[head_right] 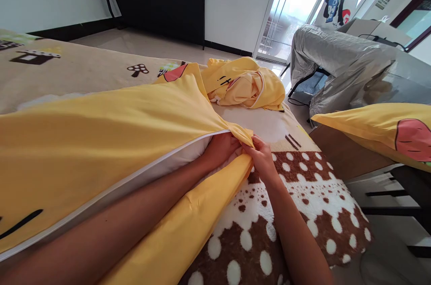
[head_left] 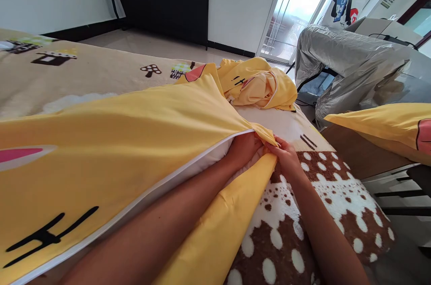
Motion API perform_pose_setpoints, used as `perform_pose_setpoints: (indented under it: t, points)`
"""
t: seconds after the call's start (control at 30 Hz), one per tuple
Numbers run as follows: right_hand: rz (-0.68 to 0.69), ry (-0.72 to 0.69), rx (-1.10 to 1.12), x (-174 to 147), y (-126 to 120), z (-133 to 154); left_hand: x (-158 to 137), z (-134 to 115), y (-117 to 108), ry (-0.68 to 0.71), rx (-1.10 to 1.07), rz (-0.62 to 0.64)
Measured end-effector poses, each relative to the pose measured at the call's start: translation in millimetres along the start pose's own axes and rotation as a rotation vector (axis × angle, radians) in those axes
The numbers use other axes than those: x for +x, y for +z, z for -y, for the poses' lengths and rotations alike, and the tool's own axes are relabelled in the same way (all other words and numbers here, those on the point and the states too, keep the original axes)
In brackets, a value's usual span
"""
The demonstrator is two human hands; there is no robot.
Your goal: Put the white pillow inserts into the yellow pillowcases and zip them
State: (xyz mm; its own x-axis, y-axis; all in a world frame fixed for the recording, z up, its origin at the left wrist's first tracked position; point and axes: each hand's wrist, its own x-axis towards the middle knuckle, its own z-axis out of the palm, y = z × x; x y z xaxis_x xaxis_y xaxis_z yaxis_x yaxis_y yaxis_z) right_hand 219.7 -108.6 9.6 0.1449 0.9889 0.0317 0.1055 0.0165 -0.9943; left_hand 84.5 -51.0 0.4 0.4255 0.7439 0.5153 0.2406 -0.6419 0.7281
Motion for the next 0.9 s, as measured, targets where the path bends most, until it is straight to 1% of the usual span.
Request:
perform_pose_setpoints:
  t: [0.07, 0.13, 0.2, 0.23, 0.3, 0.43, 0.5, 0.57, 0.6, 0.63, 0.67, 0.73, 0.77, 0.8, 0.83, 0.87, 0.9]
  points:
    - [0.120, 0.103, 0.128, -1.1, -1.4, 2.5, 0.5, 0.7, -0.6, -0.029, 0.042, 0.019]
    - [0.205, 0.159, 0.189, 0.2, -5.4, 3.8, 0.9, 1.6, -1.1, -0.057, 0.072, 0.032]
    - [0.232, 0.182, 0.252, 4.7, -10.3, 1.0, 1.5, 1.3, -1.7, -0.070, 0.084, 0.047]
    - [0.208, 0.179, 0.293, 7.9, -12.1, -2.2, 2.0, 0.2, -2.1, -0.078, 0.092, 0.063]
    - [0.116, 0.145, 0.359, 15.0, -13.3, -11.6, 3.1, -4.7, -4.1, -0.099, 0.113, 0.108]
    - [-0.027, 0.043, 0.350, 27.3, -6.8, -29.9, 3.3, -25.2, -17.2, -0.167, 0.161, 0.226]
    - [-0.098, 0.052, 0.336, 32.6, -4.2, -34.6, 0.2, -39.3, -29.1, -0.201, 0.145, 0.325]
    - [-0.116, 0.126, 0.329, 38.0, -5.2, -36.5, -6.2, -54.9, -42.9, -0.220, 0.096, 0.428]
    - [-0.091, 0.171, 0.327, 40.6, -7.1, -36.8, -10.7, -63.2, -49.9, -0.273, 0.018, 0.459]
    - [-0.051, 0.213, 0.325, 43.0, -9.6, -36.9, -15.9, -71.8, -56.7, -0.371, -0.099, 0.469]
    - [-0.009, 0.248, 0.323, 45.0, -12.4, -36.9, -21.9, -80.8, -63.4, -0.503, -0.251, 0.458]
    - [0.054, 0.294, 0.321, 48.0, -18.2, -36.4, -35.7, -100.5, -76.7, -0.781, -0.591, 0.393]
    - [0.069, 0.312, 0.320, 48.8, -20.7, -35.9, -43.1, -111.2, -83.6, -0.886, -0.712, 0.351]
    - [0.073, 0.322, 0.322, 49.3, -22.7, -35.3, -50.7, -122.3, -91.0, -0.947, -0.766, 0.329]
    - [0.068, 0.325, 0.327, 49.4, -24.2, -34.4, -58.3, -133.5, -99.4, -0.984, -0.763, 0.322]
    - [0.059, 0.323, 0.333, 49.1, -25.2, -33.3, -65.8, -144.1, -109.1, -1.016, -0.707, 0.321]
    - [0.047, 0.318, 0.340, 48.6, -25.8, -32.0, -72.7, -153.6, -120.5, -1.040, -0.594, 0.309]
